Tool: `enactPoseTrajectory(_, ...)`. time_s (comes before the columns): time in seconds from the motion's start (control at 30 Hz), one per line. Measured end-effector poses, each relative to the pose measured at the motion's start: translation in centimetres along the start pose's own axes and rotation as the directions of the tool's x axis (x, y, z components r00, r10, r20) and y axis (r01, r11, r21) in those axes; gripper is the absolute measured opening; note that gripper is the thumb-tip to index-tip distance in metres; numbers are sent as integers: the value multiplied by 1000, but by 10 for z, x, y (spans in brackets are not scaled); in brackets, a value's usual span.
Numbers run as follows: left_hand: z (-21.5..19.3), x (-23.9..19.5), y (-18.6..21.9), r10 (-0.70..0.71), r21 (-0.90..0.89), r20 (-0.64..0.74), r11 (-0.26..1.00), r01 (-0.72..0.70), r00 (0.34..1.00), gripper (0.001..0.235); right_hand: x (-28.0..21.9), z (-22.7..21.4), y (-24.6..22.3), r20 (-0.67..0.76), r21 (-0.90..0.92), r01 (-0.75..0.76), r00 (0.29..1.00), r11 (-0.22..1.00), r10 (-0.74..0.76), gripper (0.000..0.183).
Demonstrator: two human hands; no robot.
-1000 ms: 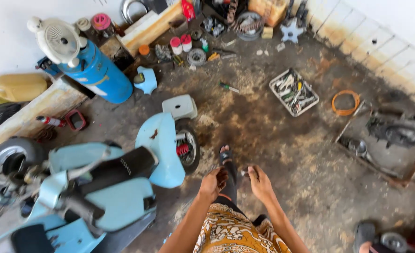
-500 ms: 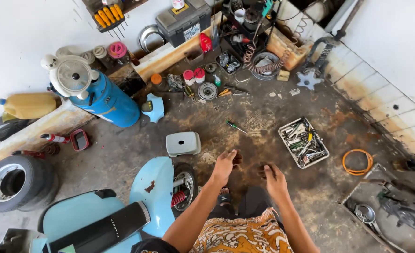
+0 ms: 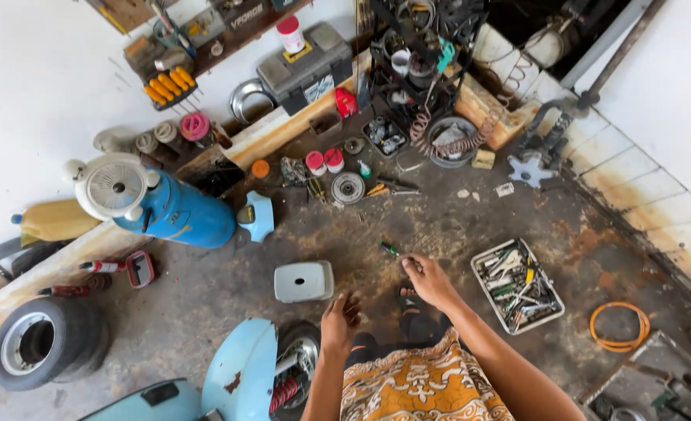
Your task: The person works on a light blue scooter in a repair workshop, reaching into the handlebar and body panels, then handles small bolts and parts at a cluttered workbench, sorting fasteners into a plastic organizer box. They then sit on the floor and fit components onto the scooter's clutch/flywheel assembly by hand.
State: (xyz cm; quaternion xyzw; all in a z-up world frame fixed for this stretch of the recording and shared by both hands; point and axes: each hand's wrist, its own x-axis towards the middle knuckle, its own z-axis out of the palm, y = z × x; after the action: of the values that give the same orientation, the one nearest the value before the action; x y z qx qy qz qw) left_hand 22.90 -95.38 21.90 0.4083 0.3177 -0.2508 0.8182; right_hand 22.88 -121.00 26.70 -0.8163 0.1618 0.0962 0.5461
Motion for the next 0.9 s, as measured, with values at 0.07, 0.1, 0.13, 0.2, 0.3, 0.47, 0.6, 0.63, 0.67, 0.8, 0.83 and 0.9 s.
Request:
enactPoseTrajectory(0.07,26,0,5,10,9,-47,1000,-9,999,30,29,-13,9,63,-39,-15,998,999,17,30)
enactPoseTrajectory(0.1,37,0,8,20,15,-89,1000,-19,996,33,44,-18,14,123,-82,-23,992,996,34,33)
enactPoseTrajectory(0.13,45,8,8,15,11,-102,1000,-14,995,33,54,-24,12,135,-83,-30,990,996,41,33)
enactPoseTrajectory(0.2,59,22,6,-15,16,-157,1000,18,987,31,71,-34,10,195,-129,-52,978,990,77,37)
enactPoseTrajectory(0.3,70,48,1,-13,59,-140,998,22,990,30,86,-42,-2,193,-135,-85,975,987,111,37)
enactPoseTrajectory(0.47,98,85,19,-21,159,-221,986,57,975,27,108,-32,11,161,-97,-139,975,986,153,37)
enactPoseTrajectory(0.6,112,124,51,-14,178,-211,983,53,977,25,132,-36,-10,167,-56,-206,963,977,212,37)
enactPoseTrajectory(0.63,112,135,59,-14,176,-207,983,51,978,25,142,-35,-14,164,-59,-203,964,977,210,37)
enactPoseTrajectory(0.67,113,147,67,-21,129,-219,990,51,976,25,152,-35,-19,177,-83,-202,961,976,214,36)
enactPoseTrajectory(0.8,132,180,123,-85,93,-197,990,105,977,29,206,-27,-5,128,-172,-215,963,961,238,37)
enactPoseTrajectory(0.83,133,193,134,-92,88,-201,990,112,975,29,220,-30,-15,131,-178,-220,961,959,244,37)
enactPoseTrajectory(0.9,132,220,155,-56,128,-179,989,79,982,27,250,-32,-35,45,-154,-223,972,963,232,33)
